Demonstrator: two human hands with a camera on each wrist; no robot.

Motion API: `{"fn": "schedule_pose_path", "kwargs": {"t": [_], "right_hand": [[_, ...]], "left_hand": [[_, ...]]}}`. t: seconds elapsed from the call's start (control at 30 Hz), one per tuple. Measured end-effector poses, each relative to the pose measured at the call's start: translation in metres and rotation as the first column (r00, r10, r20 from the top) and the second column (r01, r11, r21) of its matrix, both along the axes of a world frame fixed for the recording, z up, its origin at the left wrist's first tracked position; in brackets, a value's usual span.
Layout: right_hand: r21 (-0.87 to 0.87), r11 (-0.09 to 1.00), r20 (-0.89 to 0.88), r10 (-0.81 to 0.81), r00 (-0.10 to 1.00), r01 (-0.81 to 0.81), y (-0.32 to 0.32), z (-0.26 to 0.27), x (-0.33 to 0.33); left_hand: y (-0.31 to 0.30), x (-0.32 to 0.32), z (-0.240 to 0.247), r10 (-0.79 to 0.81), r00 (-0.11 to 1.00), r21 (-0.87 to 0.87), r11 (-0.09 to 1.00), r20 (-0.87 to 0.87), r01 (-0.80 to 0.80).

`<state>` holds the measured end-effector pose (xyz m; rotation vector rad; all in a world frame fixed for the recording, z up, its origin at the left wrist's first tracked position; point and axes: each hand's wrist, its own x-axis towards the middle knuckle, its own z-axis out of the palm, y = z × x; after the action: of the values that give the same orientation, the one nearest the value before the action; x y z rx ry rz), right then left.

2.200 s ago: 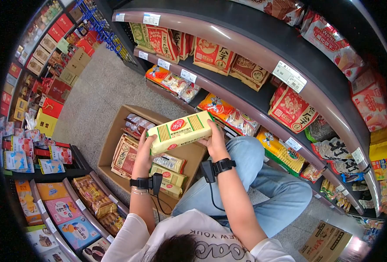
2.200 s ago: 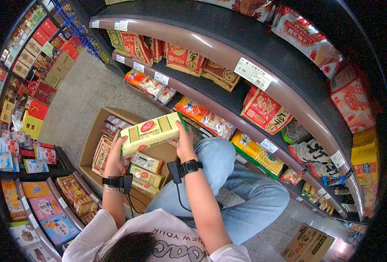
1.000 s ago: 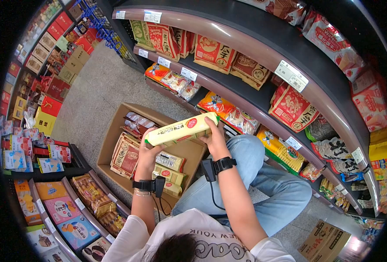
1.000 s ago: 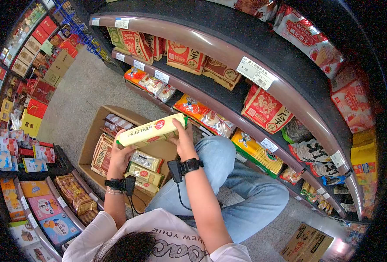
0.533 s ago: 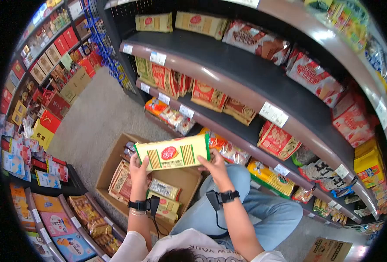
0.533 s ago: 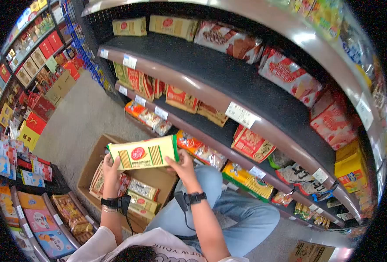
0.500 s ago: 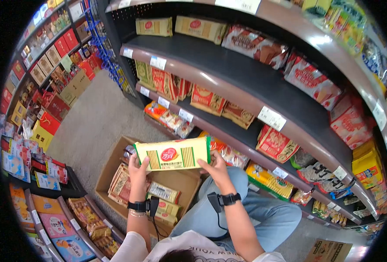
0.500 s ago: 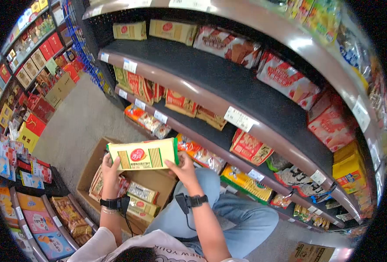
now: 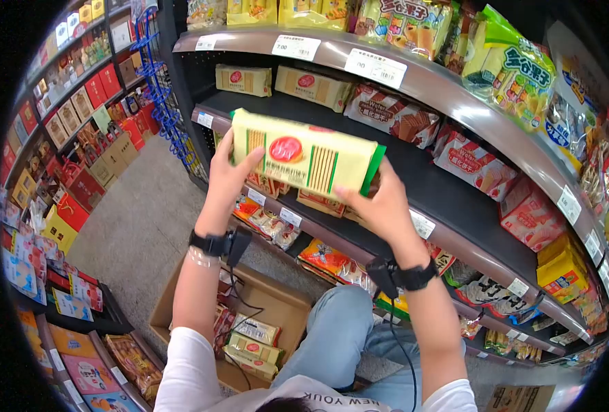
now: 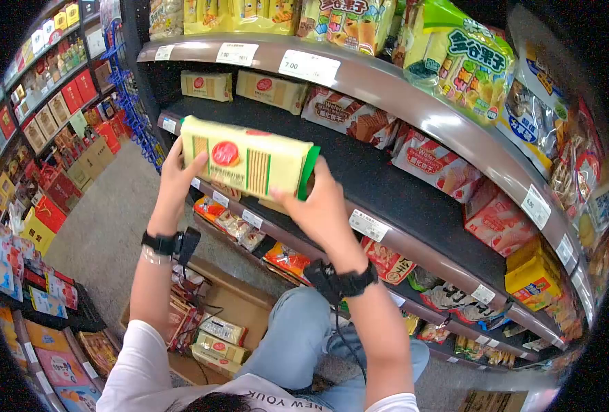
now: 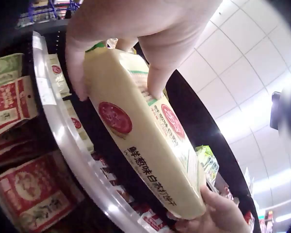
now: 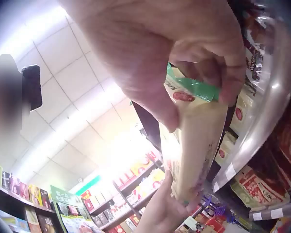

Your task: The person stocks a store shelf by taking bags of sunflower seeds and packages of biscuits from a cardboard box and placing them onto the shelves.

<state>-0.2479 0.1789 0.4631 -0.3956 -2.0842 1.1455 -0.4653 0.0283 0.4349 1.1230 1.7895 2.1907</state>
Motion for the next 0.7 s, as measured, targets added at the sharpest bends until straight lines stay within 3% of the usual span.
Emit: {"fn": "schedule_pose_path", "kwargs": {"t": [0.03, 0.1, 0.17, 0.2, 0.27, 0.33, 0.43, 0.57, 0.6, 0.7], "right_hand": [[0.136, 0.989, 0.024, -0.068, 0.997, 0.064, 0.008, 0.009, -0.008], [0.192, 0.979, 0.014, -0.073, 0.997, 0.069, 0.025, 0.020, -0.026], [0.166, 0.986, 0.016, -0.032, 0.999, 0.029, 0.043, 0.028, -0.047], [0.157, 0.988, 0.038, -0.015, 0.999, 0.009, 0.054, 0.029, -0.058], [0.148, 0.987, 0.052, 0.050, 0.997, -0.057, 0.084, 0.021, -0.084], [0.104, 0.994, 0.087, 0.030, 0.996, -0.039, 0.103, 0.018, -0.107], [0.052, 0.999, 0.206, -0.022, 0.978, 0.012, 0.126, 0.012, -0.135], [0.089, 0.996, 0.242, -0.054, 0.969, 0.033, 0.148, -0.006, -0.159], [0.112, 0.992, 0.257, -0.078, 0.963, 0.051, 0.155, -0.013, -0.164], [0.181, 0.977, 0.226, -0.151, 0.962, 0.111, 0.177, -0.033, -0.181]], "left_hand": [[0.009, -0.011, 0.008, 0.013, 0.999, -0.044, 0.999, -0.047, -0.015], [0.027, -0.036, 0.012, -0.004, 0.997, -0.063, 0.998, -0.081, -0.001], [0.044, -0.063, 0.014, 0.005, 0.992, -0.142, 0.990, -0.124, -0.023], [0.052, -0.071, 0.018, -0.021, 0.993, -0.101, 0.995, -0.113, 0.009], [0.065, -0.092, 0.027, 0.022, 0.987, -0.219, 0.974, -0.160, -0.057], [0.078, -0.113, 0.030, 0.004, 0.991, -0.257, 0.966, -0.132, -0.038], [0.103, -0.160, 0.012, 0.068, 0.961, -0.321, 0.934, -0.270, -0.156], [0.122, -0.176, 0.005, 0.050, 0.968, -0.427, 0.891, -0.245, -0.153], [0.127, -0.177, 0.000, 0.027, 0.973, -0.388, 0.914, -0.231, -0.118], [0.138, -0.178, 0.000, 0.008, 1.000, -0.473, 0.881, -0.023, -0.018]]}}
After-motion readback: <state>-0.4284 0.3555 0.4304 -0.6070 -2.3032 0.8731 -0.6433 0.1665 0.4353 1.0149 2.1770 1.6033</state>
